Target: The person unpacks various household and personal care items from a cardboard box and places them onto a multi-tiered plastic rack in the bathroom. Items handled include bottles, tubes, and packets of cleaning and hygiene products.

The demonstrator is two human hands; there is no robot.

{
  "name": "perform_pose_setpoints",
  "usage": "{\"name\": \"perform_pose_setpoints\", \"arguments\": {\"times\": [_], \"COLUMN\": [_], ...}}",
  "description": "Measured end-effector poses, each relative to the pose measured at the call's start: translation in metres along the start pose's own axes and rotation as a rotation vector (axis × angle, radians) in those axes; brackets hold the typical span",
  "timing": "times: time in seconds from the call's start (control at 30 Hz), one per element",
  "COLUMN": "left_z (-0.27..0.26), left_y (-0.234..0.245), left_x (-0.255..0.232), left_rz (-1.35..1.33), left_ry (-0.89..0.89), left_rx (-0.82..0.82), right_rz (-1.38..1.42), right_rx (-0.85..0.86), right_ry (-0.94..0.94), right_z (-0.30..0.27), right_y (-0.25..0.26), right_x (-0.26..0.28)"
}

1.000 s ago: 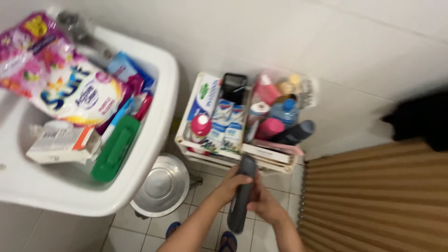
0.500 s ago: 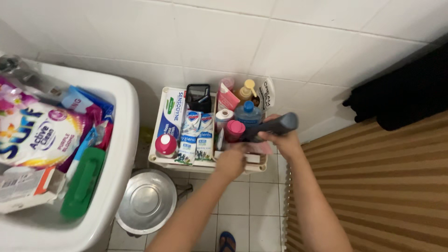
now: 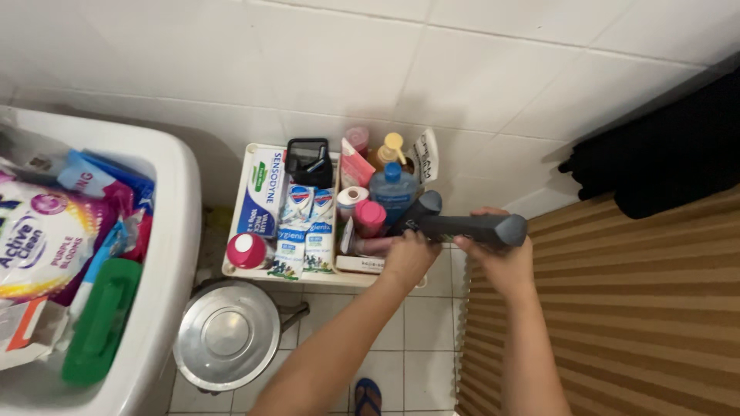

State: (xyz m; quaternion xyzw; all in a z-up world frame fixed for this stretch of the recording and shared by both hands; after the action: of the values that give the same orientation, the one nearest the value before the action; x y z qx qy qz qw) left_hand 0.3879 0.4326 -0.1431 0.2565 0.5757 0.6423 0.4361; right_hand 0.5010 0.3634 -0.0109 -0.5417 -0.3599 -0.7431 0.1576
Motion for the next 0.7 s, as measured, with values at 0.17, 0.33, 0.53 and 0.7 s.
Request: {"name": "perform_pose_setpoints", "arguments": {"times": [0.17, 0.33, 0.53, 0.7], "left_z": [-0.031, -0.063, -0.061, -0.056], "left_y": [0.044, 0.068, 0.071, 0.072], "left_x": [0.063, 0.107, 0.105, 0.107], "left_rz": [-0.12, -0.015, -0.028, -0.071], "left_ry": [0.251, 0.271, 0.268, 0.257], "left_rx": [-0.082, -0.128, -0.102, -0.252], "right_rz": [0.108, -0.084, -0.152, -0.272], "right_rx": [0.053, 0.221, 0.284, 0.117], "right_ry": [-0.155, 0.091, -0.072, 0.021], "right_z": [0.004, 0.0, 0.004, -0.006], "right_y": [-0.006, -0.087, -0.131, -0.123], "right_x": [-0.027, -0.048, -0.11, -0.105]}}
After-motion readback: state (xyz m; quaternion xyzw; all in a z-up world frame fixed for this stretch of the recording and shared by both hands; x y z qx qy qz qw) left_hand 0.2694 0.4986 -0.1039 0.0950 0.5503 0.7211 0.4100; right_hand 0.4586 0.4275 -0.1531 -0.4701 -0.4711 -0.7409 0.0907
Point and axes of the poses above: each hand's wrist, its own z-axis towards the middle knuckle, its own y-axis out of the back of the hand, x = y × z, the point moved 6 cm from there along z, towards the middle knuckle, and after that the axes turned 11 degrees about -x, right-handed, at the moved point
